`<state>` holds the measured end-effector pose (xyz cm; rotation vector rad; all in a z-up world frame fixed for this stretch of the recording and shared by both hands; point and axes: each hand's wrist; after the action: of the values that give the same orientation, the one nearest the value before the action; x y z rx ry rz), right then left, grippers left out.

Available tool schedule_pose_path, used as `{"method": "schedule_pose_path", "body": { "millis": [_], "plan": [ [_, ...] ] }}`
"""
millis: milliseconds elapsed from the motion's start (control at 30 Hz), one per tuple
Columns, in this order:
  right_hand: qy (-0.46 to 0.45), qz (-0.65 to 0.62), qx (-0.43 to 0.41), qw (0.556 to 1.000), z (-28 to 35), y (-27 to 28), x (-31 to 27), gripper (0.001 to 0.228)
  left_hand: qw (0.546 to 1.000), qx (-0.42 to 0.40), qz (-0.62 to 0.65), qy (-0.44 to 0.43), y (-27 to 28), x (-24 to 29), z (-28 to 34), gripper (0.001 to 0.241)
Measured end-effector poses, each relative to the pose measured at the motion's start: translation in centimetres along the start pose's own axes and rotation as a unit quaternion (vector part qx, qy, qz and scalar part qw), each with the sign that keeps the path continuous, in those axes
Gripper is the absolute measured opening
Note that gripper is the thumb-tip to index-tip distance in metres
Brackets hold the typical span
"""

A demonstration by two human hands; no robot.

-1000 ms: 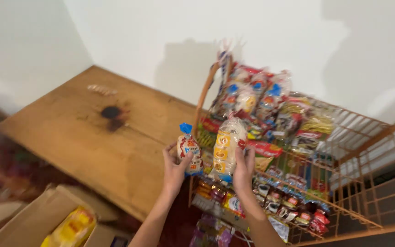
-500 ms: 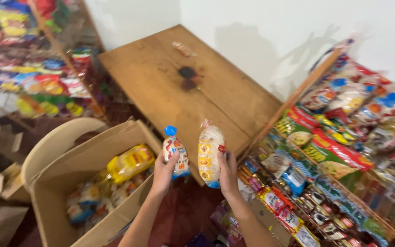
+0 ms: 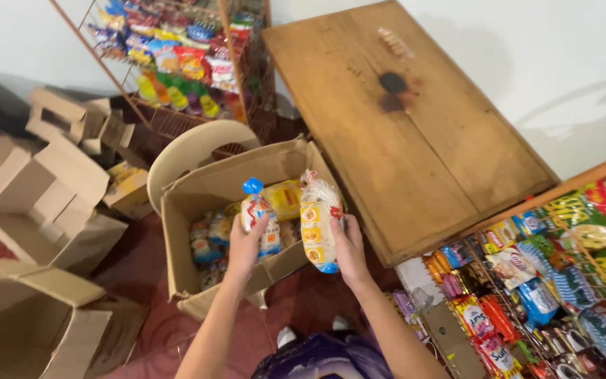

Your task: Picking up various snack and food packages from a wire rack and organizing them into a cardboard box.

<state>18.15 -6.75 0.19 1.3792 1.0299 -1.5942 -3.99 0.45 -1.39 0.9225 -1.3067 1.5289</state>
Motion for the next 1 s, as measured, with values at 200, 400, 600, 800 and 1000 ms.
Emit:
{"method": "schedule_pose_path", "body": {
  "millis": [200,400,600,800,1000],
  "plan": [
    [-0.033,0.054,-0.071,0.995,-0.9,-2.8,0.0,0.032,0.993,0.106,0.039,-0.013,5.5,1.6,-0.7,0.034],
    [-0.062,0.123,-0.134,0.981,-4.2,-7.0,-0.1,0.053,0.985,0.172,-0.018,-0.026,9.2,0.8,-1.5,0.036],
    [-0.14,0.269,-0.245,0.921,-8.4,-11.4,0.8,0.069,0.962,0.219,-0.163,0.018,10.4,1.2,-2.7,0.046],
    [-0.174,0.342,-0.338,0.859,-13.1,-14.0,6.6,0.086,0.94,0.236,-0.227,0.098,13.3,-4.9,-7.3,0.058],
    [-0.206,0.456,-0.36,0.788,-17.5,-15.5,9.5,0.123,0.924,0.243,-0.276,0.103,14.2,-6.3,-9.8,0.062]
  ]
}}
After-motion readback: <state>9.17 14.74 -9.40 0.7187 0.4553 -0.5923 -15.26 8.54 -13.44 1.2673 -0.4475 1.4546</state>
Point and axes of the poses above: each hand's wrist, its own z-axis away from the middle knuckle, its own y-axis out of the back of the hand, x = y × z, and after that the axes turned 7 degrees about z, right-handed
